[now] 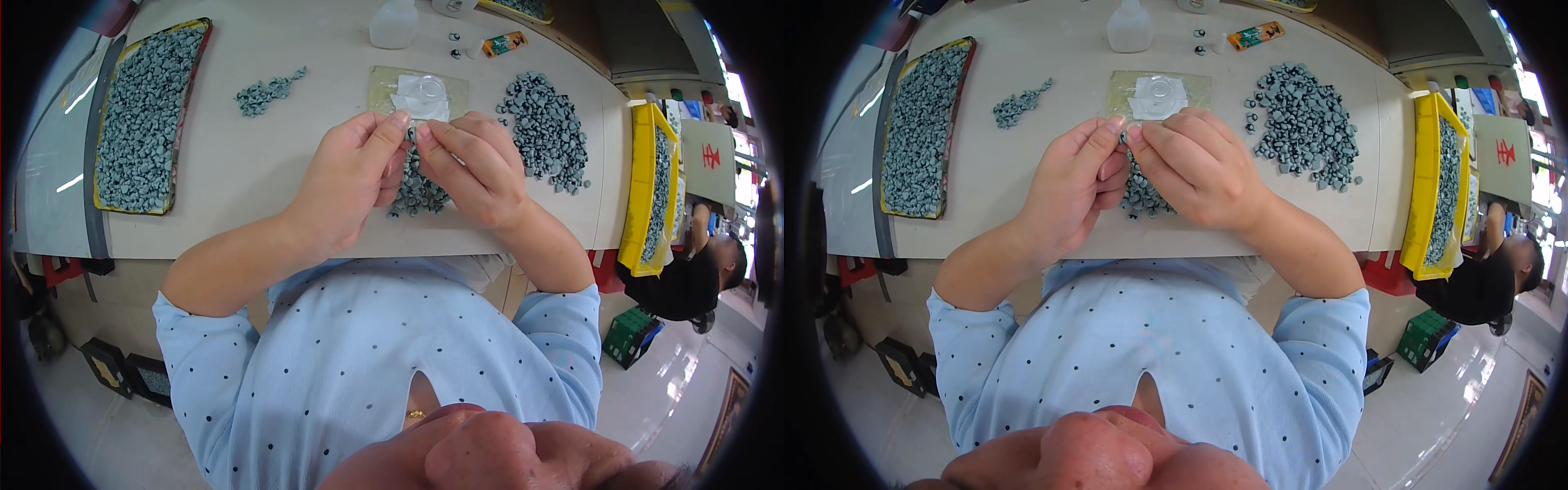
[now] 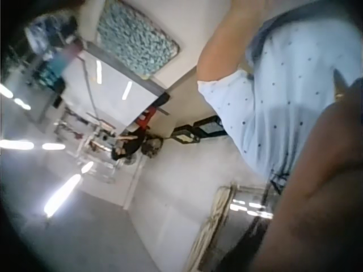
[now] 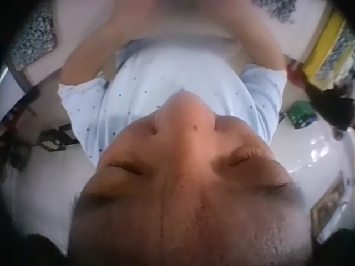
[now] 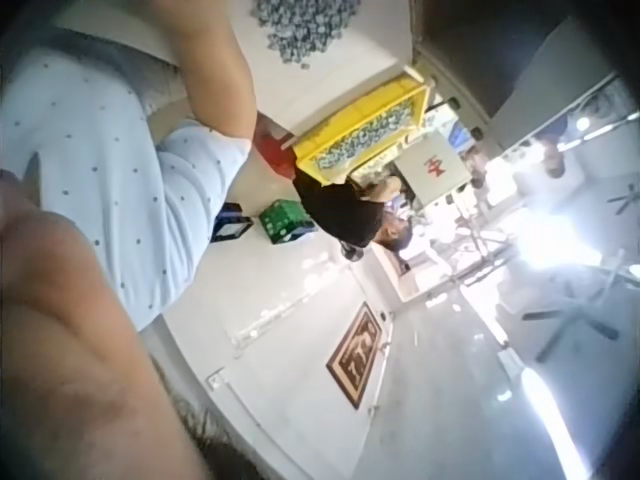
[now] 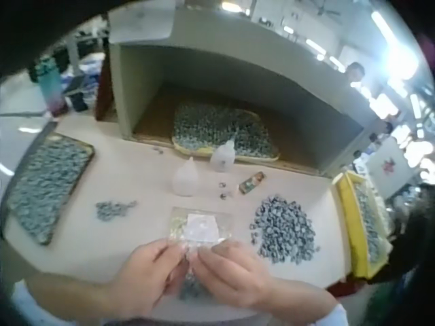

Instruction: The person assembles small components by picking up plastic parts and eye pieces, attaching them together using adhesive by hand, and setting the assembled pieces on the workbench.

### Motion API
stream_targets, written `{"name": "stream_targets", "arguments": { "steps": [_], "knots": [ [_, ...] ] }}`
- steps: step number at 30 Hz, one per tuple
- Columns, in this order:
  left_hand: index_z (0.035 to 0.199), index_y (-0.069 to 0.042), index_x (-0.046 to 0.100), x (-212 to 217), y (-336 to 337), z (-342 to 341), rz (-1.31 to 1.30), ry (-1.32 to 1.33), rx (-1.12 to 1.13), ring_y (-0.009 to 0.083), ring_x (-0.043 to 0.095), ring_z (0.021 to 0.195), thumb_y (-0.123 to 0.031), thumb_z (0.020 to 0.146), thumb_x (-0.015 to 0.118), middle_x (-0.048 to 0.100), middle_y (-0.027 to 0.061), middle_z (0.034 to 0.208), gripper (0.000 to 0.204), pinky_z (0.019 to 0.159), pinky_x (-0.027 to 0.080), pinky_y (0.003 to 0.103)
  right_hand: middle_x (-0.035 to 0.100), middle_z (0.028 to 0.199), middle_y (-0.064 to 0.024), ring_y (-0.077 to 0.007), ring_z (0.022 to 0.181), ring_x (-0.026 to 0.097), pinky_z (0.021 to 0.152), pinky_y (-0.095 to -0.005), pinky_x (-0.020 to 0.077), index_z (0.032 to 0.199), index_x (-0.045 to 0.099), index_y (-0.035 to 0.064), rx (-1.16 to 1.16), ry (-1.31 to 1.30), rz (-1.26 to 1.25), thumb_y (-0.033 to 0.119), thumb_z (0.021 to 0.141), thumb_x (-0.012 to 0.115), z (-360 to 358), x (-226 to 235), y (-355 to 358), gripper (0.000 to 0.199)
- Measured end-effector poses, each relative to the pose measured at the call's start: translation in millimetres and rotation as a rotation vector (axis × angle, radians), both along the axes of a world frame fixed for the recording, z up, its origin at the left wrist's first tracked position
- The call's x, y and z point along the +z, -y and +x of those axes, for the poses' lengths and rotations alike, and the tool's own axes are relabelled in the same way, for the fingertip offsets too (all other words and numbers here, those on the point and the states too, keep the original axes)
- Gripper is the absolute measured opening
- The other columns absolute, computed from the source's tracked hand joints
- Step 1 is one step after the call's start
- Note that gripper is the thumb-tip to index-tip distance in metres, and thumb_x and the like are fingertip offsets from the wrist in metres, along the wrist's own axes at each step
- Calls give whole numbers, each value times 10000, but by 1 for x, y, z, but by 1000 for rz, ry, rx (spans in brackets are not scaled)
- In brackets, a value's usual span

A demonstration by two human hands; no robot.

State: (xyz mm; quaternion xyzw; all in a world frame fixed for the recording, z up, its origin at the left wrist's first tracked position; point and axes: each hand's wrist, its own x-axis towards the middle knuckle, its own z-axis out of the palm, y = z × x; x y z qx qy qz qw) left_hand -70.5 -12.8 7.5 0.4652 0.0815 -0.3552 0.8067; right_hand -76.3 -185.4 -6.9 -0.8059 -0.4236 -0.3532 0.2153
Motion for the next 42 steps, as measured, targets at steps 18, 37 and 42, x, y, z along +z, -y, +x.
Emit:
{"name": "stream_targets", "arguments": {
  "steps": [18, 37, 42],
  "knots": [
    [777, -35, 516, -2, 1, -4, 303, 448, 46, 20, 381, 554, -246, 910, 554, 460, -42, 632, 252, 480, 336, 204, 625, 866, -113, -193, 712, 607, 586, -263, 479, 900, 659, 5, -246, -378, 192, -50, 703, 658, 2, 18, 17, 205],
    [1025, -42, 430, 0, 0, -1, -60, 152, -72, 63, 374, 645, -107, 934, 345, 476, 36, 821, 141, 544, 342, 211, 570, 945, -106, -288, 798, 593, 698, -335, 484, 907, 609, 7, -647, -747, -127, -1, 780, 575, 11, 10, 61, 131],
    [1041, -43, 410, -1, -1, 0, 37, 163, -43, 58, 373, 611, -167, 959, 361, 500, 43, 809, 156, 523, 342, 198, 570, 942, -115, -300, 829, 580, 718, -347, 480, 910, 593, 7, -647, -717, -87, -14, 771, 561, 11, 9, 59, 144]
  ]
}}
